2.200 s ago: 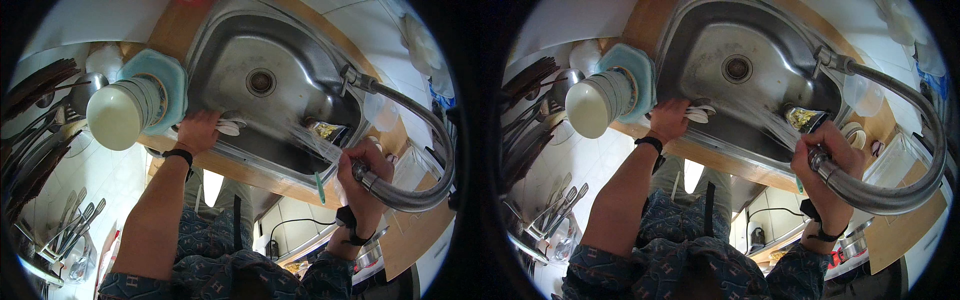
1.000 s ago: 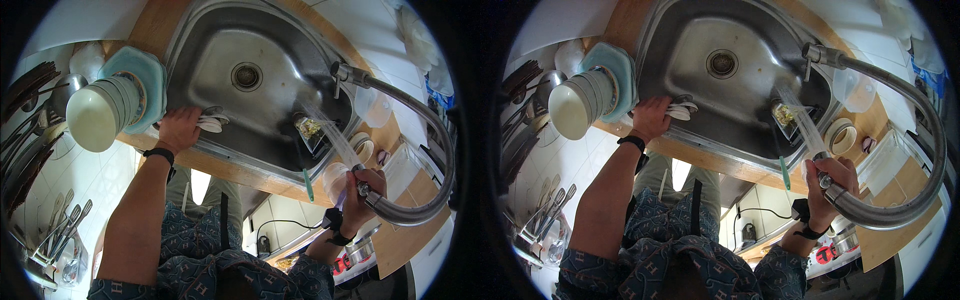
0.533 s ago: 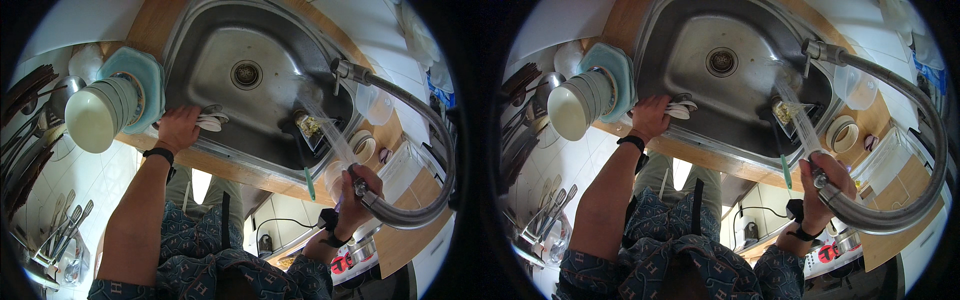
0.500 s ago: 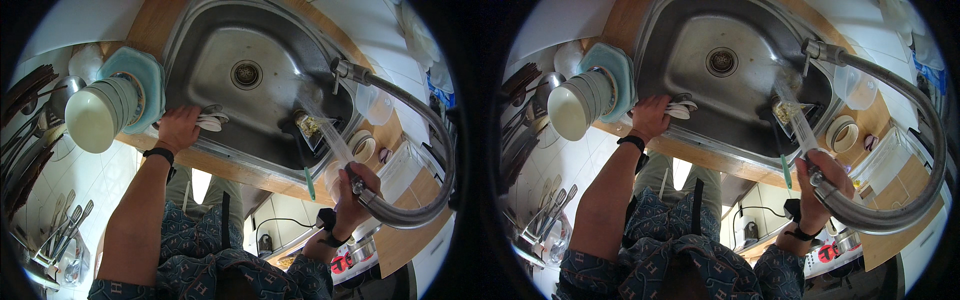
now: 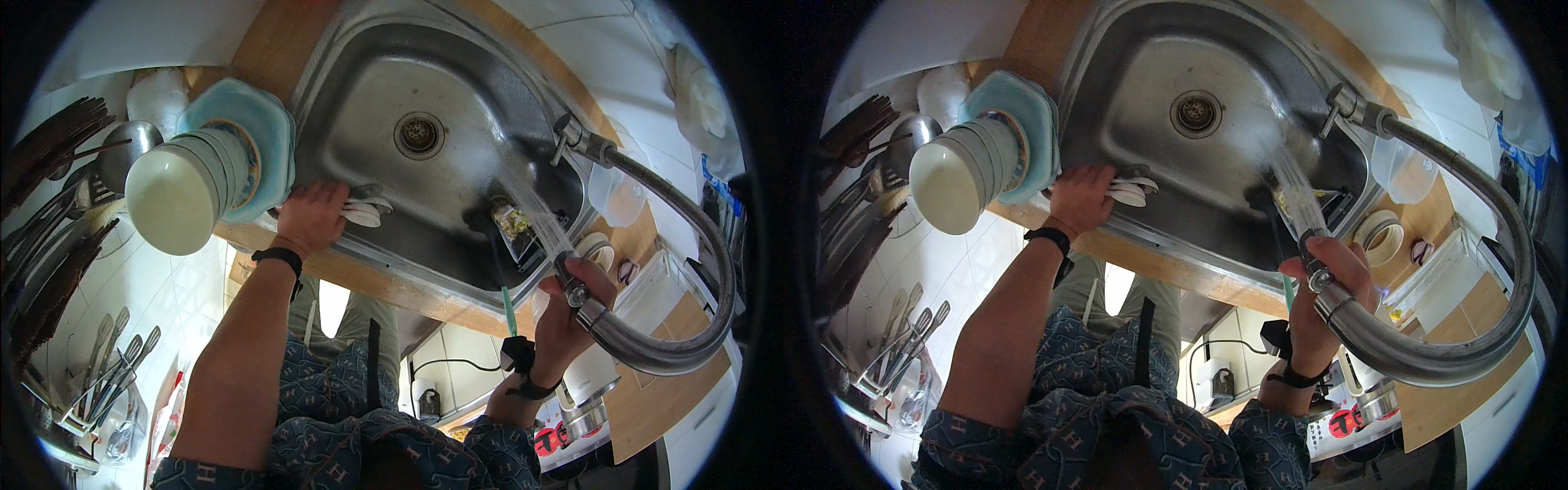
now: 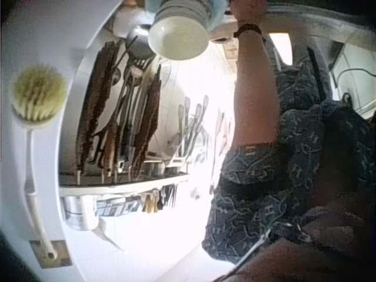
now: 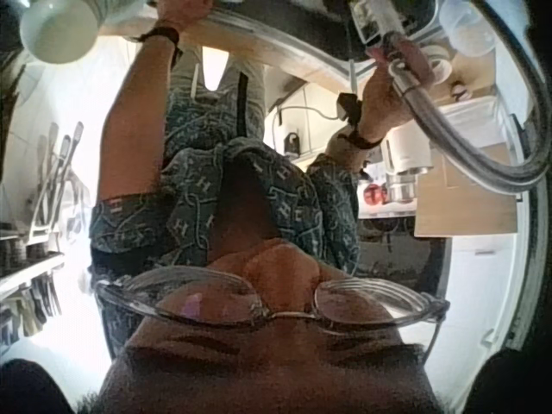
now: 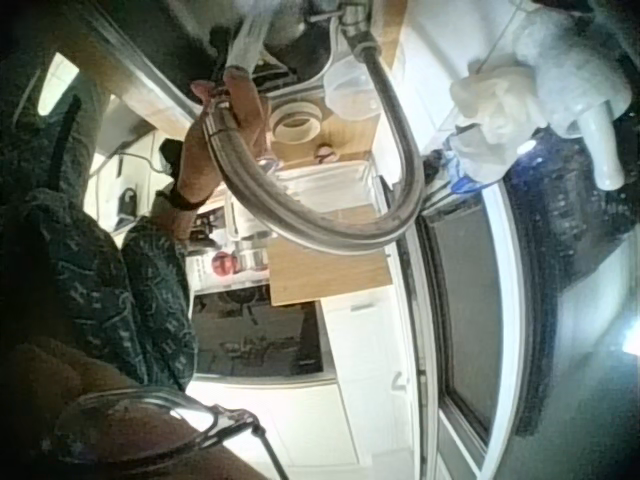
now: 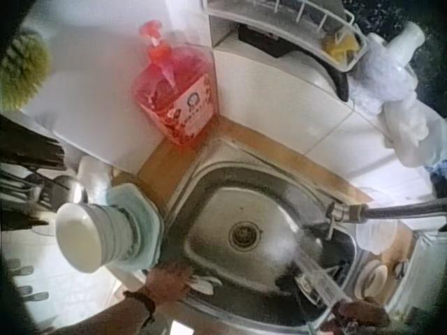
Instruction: The person washes white chopsticks and spoons in a kitchen sink using running water and dish soap. They rinse the items under the faucet, place the chopsticks in a utensil holder, and continue washing spoons.
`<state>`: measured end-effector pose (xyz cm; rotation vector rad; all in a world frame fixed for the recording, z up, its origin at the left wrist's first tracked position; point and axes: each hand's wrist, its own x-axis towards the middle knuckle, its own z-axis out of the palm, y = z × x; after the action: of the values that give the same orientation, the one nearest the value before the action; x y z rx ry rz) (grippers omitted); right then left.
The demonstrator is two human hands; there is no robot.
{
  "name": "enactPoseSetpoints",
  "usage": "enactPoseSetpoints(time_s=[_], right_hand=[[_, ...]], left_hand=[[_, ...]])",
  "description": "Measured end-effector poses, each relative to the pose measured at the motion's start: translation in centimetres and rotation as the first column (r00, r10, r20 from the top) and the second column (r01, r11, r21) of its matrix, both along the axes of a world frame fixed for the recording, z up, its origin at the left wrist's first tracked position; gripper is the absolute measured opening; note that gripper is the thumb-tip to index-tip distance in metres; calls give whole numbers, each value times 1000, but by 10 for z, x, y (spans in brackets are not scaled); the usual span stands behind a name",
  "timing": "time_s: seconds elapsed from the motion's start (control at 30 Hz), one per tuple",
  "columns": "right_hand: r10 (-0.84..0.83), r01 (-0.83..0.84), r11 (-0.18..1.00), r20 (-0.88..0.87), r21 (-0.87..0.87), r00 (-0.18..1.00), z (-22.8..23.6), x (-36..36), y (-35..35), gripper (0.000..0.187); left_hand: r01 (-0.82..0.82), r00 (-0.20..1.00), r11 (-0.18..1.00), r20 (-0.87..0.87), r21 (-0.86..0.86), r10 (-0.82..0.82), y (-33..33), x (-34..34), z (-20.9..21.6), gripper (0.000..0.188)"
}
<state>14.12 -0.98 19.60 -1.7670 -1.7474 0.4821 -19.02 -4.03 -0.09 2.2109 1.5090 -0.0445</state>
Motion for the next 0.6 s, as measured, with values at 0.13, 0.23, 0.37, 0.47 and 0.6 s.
enactPoseSetpoints(time_s=[0.13, 0.23, 0.37, 0.47, 0.6], right_hand=[[46, -38, 998, -173, 47, 984, -16, 2, 2, 37], [96, -56, 987, -278, 147, 956, -31, -2, 4, 37], [94, -26, 980, -345, 198, 934, -37, -13, 8, 39], [97, -54, 987, -298, 148, 950, -27, -16, 11, 42], [63, -61, 998, -155, 16, 986, -10, -15, 10, 42]], left_hand=[[16, 1000, 999, 20, -49, -15, 2, 0, 1, 39], [16, 999, 1000, 31, -18, -15, 3, 0, 1, 38], [32, 999, 999, -6, -2, -32, 1, 0, 2, 38], [20, 1000, 999, 2, -31, -20, 1, 0, 2, 38], [10, 1000, 999, -10, -52, -11, 2, 2, 3, 35]])
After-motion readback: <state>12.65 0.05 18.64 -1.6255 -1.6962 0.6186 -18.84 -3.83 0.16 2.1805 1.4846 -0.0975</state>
